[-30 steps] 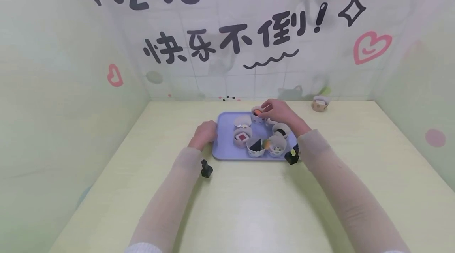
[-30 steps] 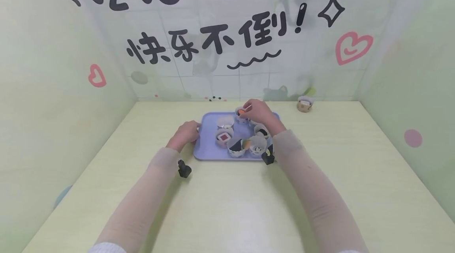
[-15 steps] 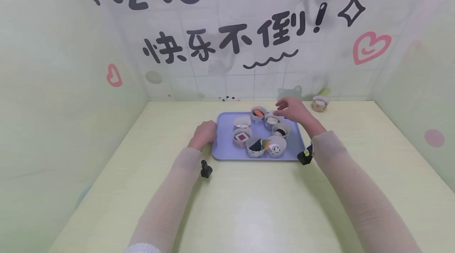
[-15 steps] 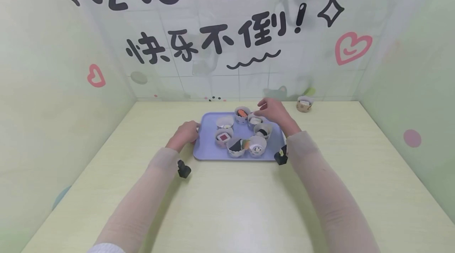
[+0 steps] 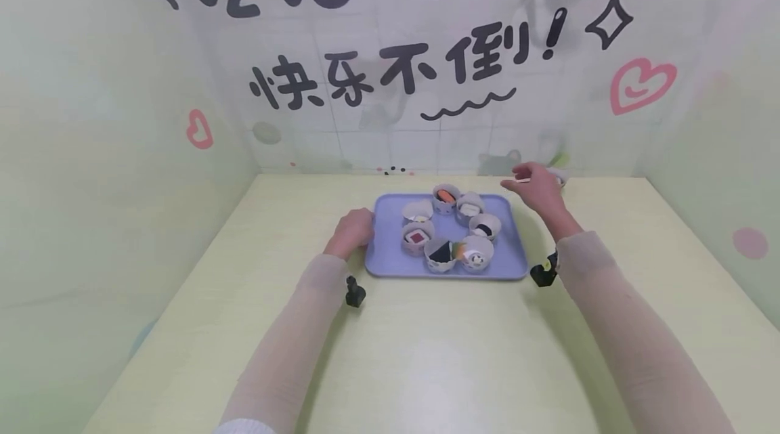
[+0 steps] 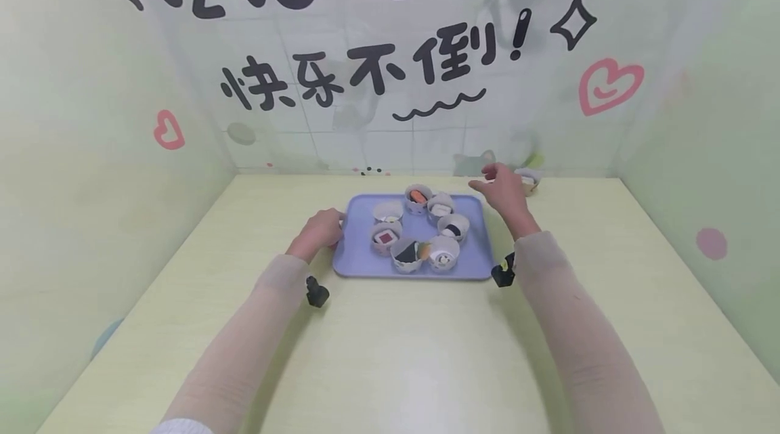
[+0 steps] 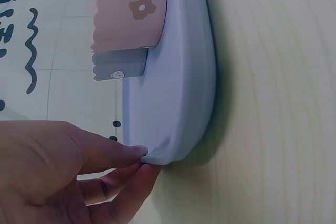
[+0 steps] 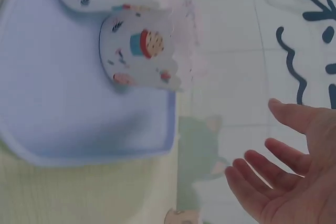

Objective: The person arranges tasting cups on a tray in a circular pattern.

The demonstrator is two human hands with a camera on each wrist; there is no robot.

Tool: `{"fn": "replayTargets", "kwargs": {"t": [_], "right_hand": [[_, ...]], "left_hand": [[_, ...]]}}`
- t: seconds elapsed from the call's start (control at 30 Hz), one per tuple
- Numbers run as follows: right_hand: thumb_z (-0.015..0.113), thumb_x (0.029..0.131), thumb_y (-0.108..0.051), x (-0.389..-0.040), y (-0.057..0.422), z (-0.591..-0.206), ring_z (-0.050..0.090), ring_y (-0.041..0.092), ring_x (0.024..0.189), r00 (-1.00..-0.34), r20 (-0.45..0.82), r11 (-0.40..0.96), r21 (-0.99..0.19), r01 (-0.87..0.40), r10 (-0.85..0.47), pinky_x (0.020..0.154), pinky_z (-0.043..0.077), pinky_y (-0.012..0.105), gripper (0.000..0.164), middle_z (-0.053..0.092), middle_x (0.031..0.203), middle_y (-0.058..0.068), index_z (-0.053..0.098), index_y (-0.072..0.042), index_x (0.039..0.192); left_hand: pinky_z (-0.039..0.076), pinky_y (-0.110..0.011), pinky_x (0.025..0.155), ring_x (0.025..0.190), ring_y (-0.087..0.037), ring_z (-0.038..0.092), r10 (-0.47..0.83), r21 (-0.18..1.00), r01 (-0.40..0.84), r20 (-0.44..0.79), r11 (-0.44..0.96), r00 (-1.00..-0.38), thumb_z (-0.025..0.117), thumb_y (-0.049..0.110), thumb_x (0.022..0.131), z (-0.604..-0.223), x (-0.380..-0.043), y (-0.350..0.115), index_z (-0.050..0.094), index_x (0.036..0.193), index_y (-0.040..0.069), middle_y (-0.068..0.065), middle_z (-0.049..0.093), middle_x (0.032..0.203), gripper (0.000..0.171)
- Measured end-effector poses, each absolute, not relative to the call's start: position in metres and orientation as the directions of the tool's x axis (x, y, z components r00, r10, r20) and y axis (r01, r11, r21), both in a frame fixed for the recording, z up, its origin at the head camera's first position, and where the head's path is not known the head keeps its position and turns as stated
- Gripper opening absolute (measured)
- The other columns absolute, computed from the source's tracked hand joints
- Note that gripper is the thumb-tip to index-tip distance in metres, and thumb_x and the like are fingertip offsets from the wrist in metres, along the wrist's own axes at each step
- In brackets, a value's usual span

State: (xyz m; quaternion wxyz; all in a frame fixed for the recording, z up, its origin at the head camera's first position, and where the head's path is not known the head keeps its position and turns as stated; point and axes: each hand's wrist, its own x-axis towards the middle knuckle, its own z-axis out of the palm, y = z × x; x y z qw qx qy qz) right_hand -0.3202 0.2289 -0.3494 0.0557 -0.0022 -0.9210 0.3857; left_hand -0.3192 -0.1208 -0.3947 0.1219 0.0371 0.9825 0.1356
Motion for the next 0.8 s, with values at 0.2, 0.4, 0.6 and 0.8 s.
{"fn": "replayTargets", "kwargs": {"t": [0.2,0.4,0.6,0.8], "right_hand": [[0.064,0.096,-0.029,-0.327,0.245,-0.359,0.049,0.044,0.133,-0.977,0.116,0.655,-0.755,0.029,0.178,0.106,0.045,0.054,0.059,0.049,0.144,0.028,0.045,0.004,0.141],[0.064,0.095,-0.034,-0.337,0.262,-0.368,0.045,0.045,0.136,-0.957,0.112,0.628,-0.773,0.086,0.269,0.109,0.042,0.055,0.068,0.043,0.149,0.029,0.039,0.004,0.146],[0.067,0.092,-0.033,-0.347,0.279,-0.377,0.037,0.046,0.139,-0.932,0.071,0.569,-0.807,0.156,0.356,0.116,0.034,0.055,0.082,0.031,0.155,0.030,0.027,0.003,0.153],[0.066,0.093,-0.036,-0.353,0.286,-0.383,0.032,0.046,0.140,-0.927,0.000,0.503,-0.840,0.203,0.375,0.119,0.030,0.053,0.092,0.020,0.158,0.031,0.012,0.002,0.157]], "left_hand": [[0.046,-0.024,0.060,0.070,-0.018,0.055,0.110,0.269,0.048,-0.220,0.962,-0.969,0.053,-0.001,0.093,-0.396,-0.319,-0.123,0.065,0.107,0.001,-0.009,0.060,0.083,0.018],[0.048,-0.025,0.061,0.071,-0.019,0.056,0.084,0.270,0.020,-0.227,0.963,-0.970,0.054,-0.001,0.093,-0.397,-0.317,-0.120,0.065,0.113,0.000,-0.009,0.061,0.085,0.023],[0.048,-0.024,0.060,0.071,-0.018,0.056,0.078,0.271,0.011,-0.238,0.963,-0.968,0.052,-0.001,0.095,-0.396,-0.316,-0.118,0.065,0.115,0.000,-0.010,0.062,0.087,0.024],[0.044,-0.023,0.056,0.069,-0.018,0.054,0.065,0.257,0.003,-0.232,0.966,-0.970,0.051,-0.002,0.095,-0.395,-0.315,-0.120,0.065,0.115,0.001,-0.010,0.061,0.086,0.024]]}}
